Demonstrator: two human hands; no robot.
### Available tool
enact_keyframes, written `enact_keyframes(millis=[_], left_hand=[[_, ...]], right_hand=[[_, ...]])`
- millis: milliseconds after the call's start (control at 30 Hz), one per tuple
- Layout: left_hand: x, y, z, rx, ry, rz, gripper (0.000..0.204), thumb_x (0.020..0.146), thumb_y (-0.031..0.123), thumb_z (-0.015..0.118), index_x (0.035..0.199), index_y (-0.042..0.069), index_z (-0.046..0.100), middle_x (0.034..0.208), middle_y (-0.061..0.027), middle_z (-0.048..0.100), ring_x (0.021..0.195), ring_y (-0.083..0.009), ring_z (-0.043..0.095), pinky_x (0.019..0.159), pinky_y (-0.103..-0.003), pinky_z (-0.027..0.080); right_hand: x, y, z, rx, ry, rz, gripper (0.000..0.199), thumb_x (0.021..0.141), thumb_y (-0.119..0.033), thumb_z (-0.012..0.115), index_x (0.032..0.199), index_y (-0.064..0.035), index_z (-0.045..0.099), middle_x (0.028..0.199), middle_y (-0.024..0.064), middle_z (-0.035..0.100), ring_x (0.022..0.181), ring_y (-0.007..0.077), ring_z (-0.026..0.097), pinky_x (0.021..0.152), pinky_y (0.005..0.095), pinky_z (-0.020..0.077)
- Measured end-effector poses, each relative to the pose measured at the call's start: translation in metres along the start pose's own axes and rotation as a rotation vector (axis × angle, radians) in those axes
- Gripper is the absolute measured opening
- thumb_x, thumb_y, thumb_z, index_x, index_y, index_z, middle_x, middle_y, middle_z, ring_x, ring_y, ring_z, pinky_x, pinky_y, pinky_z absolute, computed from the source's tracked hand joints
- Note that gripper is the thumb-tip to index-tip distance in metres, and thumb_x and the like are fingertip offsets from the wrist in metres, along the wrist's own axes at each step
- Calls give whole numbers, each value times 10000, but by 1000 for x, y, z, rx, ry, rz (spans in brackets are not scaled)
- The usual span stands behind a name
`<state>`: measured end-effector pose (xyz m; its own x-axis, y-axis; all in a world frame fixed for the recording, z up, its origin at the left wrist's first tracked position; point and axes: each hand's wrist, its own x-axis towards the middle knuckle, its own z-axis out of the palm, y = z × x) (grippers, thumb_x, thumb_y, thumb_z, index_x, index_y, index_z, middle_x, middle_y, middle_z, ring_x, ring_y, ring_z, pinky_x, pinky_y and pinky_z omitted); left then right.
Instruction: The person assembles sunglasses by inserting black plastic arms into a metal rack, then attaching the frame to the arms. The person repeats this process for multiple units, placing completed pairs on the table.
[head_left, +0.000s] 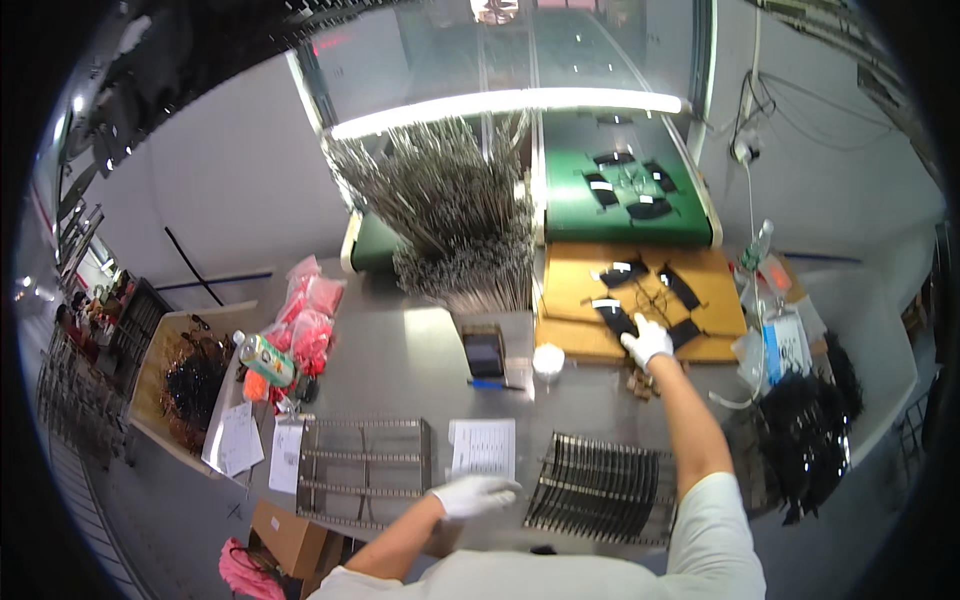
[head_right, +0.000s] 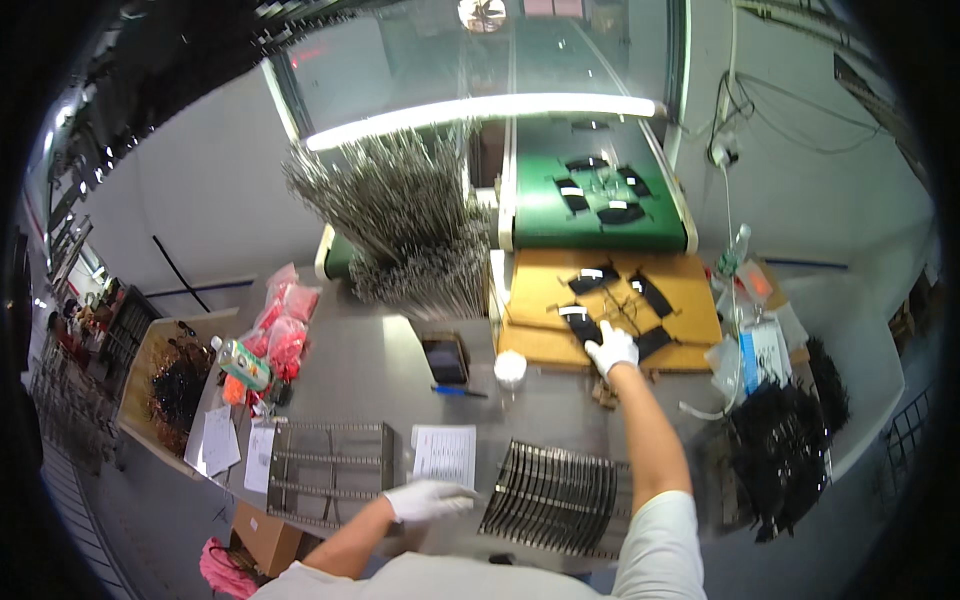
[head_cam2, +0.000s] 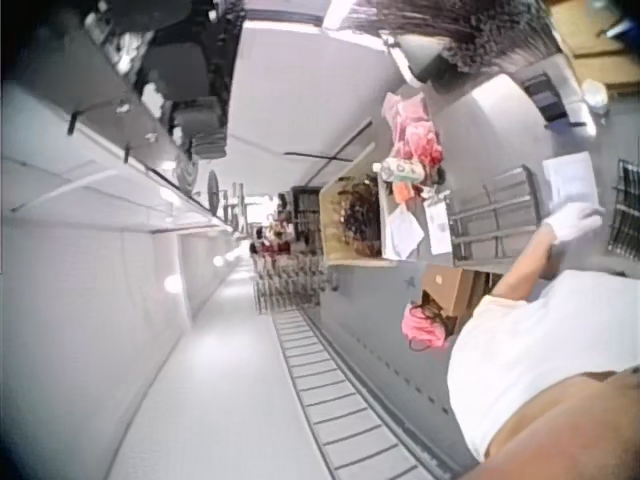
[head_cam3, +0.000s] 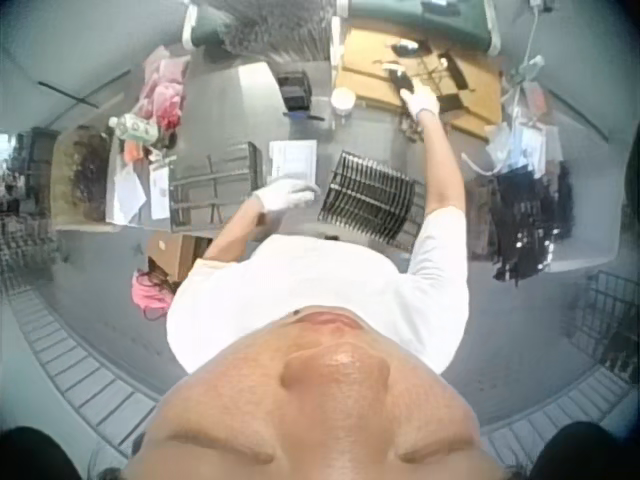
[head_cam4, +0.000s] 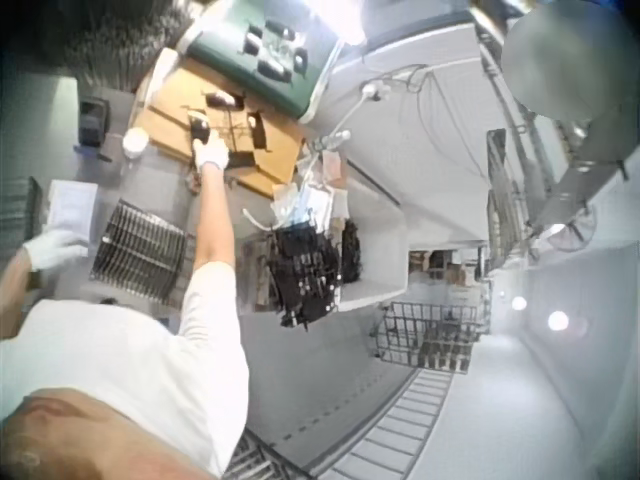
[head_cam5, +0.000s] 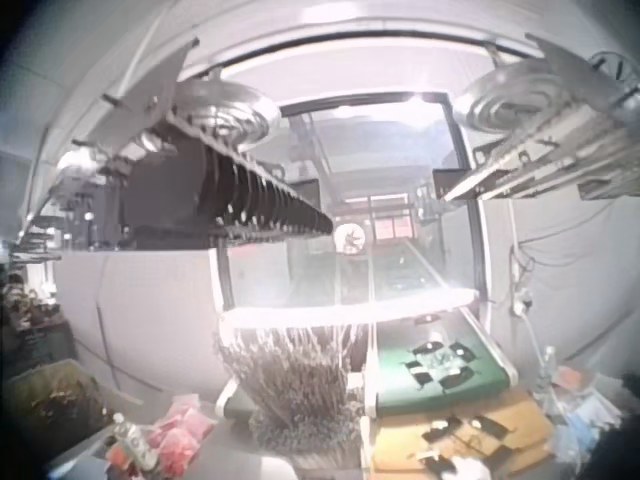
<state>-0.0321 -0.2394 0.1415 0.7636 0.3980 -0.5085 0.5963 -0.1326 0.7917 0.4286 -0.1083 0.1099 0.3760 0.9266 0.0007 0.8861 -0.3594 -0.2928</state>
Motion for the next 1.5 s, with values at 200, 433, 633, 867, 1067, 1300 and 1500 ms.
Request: enact_keyframes(millis=[200, 433, 633, 867, 1067, 1300, 1500], left_hand=[[49, -21, 53, 136, 193, 13, 730, 1100, 454, 411, 1646, 81, 102, 1177, -380, 645, 1065, -522, 646, 939, -498, 497], [54, -3, 53, 298, 148, -47, 687, 1096, 377, 359, 1616, 0, 115, 1010, -388, 670, 946, -548, 656, 875, -576, 495], [50, -3, 32, 213, 251, -63, 685, 1052, 370, 483, 1593, 25, 241, 1039, -361, 685, 973, -535, 669, 910, -550, 520], [35, 104, -24, -244, 277, 462, 780, 1002, 429, 625, 1601, 60, 288, 1493, -204, 502, 1329, -282, 548, 1121, -429, 430], [26, 178, -5, -1259, -120, 942, 825, 833, 249, 767, 1520, 140, 325, 1514, -163, 447, 1326, -411, 534, 1093, -525, 475], [42, 231, 22, -758, 481, 1243, 559, 833, 130, 787, 1313, 32, 517, 1353, -196, 551, 1235, -398, 603, 1022, -529, 527], [43, 258, 26, 191, 588, 1312, 650, 687, 5, 798, 1267, 40, 508, 1237, -185, 602, 1176, -331, 607, 1023, -417, 493]], right_hand=[[16, -35, 0, 79, -96, 108, 1000, 688, -363, 873, 1538, -88, 425, 1391, 228, 609, 1275, 371, 602, 1070, 427, 503], [-76, -33, -118, 616, -67, 45, 901, 693, -294, 797, 1488, -4, 491, 1395, 258, 604, 1288, 313, 598, 1092, 358, 463], [-218, -8, -174, 1039, -76, -265, 796, 740, -85, 725, 1486, 24, 470, 1371, 163, 573, 1284, 206, 535, 1121, 330, 385], [-333, -35, -208, 614, -179, -658, 862, 632, -155, 782, 1445, -4, 538, 1210, 183, 596, 1144, 340, 594, 1032, 397, 471], [-341, -73, -185, 349, 63, -805, 624, 675, 95, 623, 1274, -81, 628, 1246, 172, 592, 1172, 396, 583, 1000, 452, 506], [-368, -66, -143, 1526, -197, -69, 730, 946, -196, 603, 1598, -34, 319, 1443, 156, 529, 1299, 215, 540, 1117, 371, 416], [-344, -84, -154, 289, -29, -47, 723, 819, -227, 709, 1490, -73, 487, 1065, 230, 628, 956, 411, 636, 895, 479, 521]])
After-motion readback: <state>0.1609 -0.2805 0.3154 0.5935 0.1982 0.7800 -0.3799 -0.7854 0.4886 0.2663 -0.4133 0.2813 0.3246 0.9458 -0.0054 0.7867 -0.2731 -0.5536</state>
